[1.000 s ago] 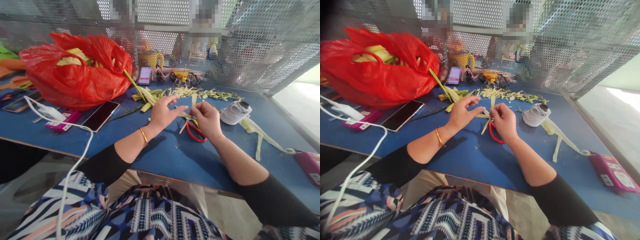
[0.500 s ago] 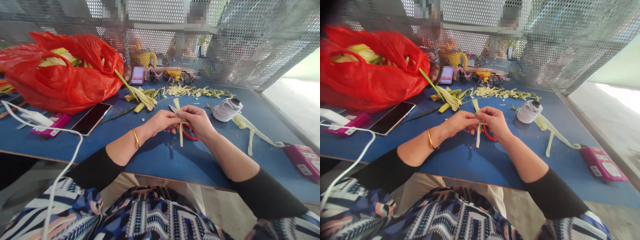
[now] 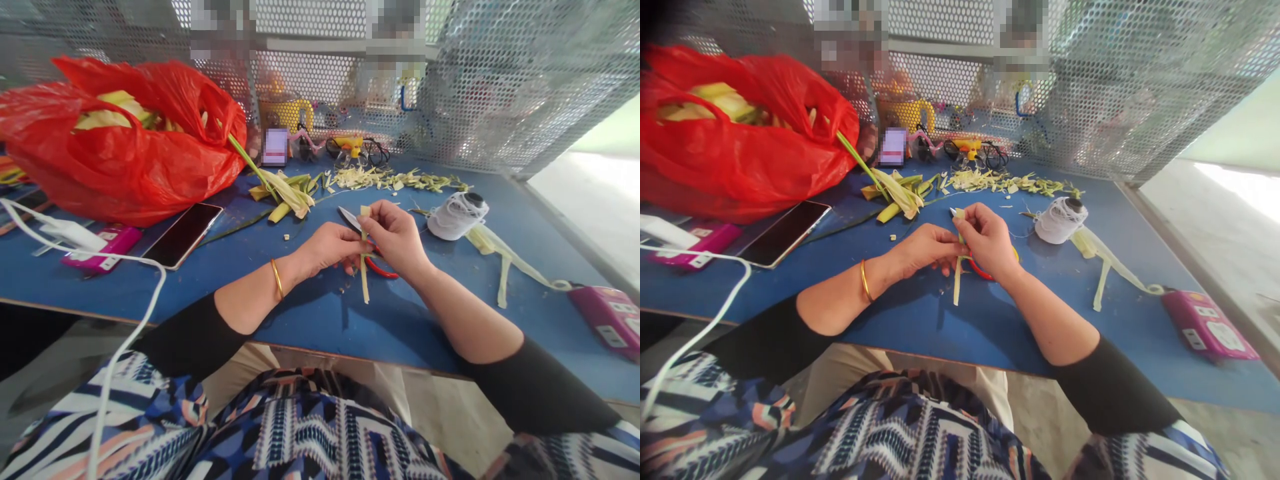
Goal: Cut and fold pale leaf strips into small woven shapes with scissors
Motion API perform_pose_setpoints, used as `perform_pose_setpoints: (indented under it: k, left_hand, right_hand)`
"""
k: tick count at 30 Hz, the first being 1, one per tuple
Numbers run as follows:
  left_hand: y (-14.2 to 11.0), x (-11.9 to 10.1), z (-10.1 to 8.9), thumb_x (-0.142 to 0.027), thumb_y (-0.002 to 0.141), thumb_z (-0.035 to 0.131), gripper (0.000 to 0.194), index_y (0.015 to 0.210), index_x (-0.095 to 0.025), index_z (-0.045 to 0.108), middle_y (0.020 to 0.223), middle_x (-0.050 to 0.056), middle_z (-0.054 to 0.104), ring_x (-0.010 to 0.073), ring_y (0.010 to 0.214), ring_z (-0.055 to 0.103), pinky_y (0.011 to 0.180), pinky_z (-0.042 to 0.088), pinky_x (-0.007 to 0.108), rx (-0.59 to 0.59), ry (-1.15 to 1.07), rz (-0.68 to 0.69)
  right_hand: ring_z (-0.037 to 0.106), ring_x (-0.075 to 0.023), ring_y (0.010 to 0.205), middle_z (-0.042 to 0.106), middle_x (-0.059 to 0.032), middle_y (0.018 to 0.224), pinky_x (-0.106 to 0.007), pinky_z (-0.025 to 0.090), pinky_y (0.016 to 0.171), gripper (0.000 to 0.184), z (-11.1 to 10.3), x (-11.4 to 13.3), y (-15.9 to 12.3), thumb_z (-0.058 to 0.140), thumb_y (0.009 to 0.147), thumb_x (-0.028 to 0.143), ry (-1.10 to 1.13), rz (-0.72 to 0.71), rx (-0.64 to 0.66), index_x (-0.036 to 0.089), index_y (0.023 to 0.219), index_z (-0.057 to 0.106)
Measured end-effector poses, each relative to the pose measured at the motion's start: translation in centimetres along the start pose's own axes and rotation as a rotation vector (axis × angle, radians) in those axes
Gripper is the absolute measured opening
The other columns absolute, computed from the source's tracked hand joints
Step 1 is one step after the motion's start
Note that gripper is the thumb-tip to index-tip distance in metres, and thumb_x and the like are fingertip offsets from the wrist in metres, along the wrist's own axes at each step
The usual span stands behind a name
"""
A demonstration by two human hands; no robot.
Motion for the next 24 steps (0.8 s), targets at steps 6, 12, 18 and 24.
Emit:
perform_pose_setpoints:
  k: [6,12,18,24]
  left_hand:
    - [0.1,-0.1,-0.7,-0.022,0.084,0.066,0.028,0.056,-0.015,0.066,0.053,0.002,0.065,0.0082,0.039,0.054,0.043,0.036,0.02,-0.23,-0.039,-0.001]
    - [0.2,0.1,-0.7,-0.02,0.084,0.059,0.024,0.06,-0.018,0.063,0.06,0.0,0.067,0.0098,0.052,0.063,0.05,0.043,0.018,-0.237,-0.265,-0.068]
    - [0.3,-0.2,-0.6,-0.017,0.078,0.059,0.011,0.072,-0.015,0.068,0.061,0.001,0.067,0.012,0.059,0.065,0.062,0.054,0.022,-0.136,-0.573,-0.091]
    - [0.3,-0.4,-0.9,-0.016,0.08,0.057,0.019,0.087,-0.013,0.073,0.069,0.004,0.071,0.0135,0.067,0.067,0.069,0.055,0.025,-0.096,-0.674,-0.032]
  right_hand:
    - [0.052,-0.014,0.062,0.058,0.0012,0.065,-0.028,0.041,0.063,0.012,-0.7,1.6,-0.8,0.054,0.083,0.029,-0.303,-0.189,-0.125,0.023,0.073,0.051]
    - [0.06,-0.0174,0.07,0.067,-0.0013,0.072,-0.036,0.042,0.089,0.018,-0.3,2.1,-1.8,0.047,0.092,0.027,-0.685,-0.449,-0.073,0.024,0.081,0.062]
    - [0.06,-0.0185,0.076,0.068,-0.0011,0.074,-0.039,0.037,0.099,0.021,-0.2,2.1,-1.9,0.045,0.093,0.023,-0.829,-0.577,-0.096,0.024,0.084,0.065]
    - [0.059,-0.0203,0.088,0.069,-0.0032,0.09,-0.042,0.035,0.102,0.018,-0.2,2.0,-2.0,0.049,0.091,0.021,-0.818,-0.636,-0.133,0.025,0.085,0.065]
Point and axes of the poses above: each hand's wrist, its own y-axis towards the middle knuckle, its own z-axis out of the palm, x = y × z, the point moved 3 cm from there along y, towards the middle knuckle
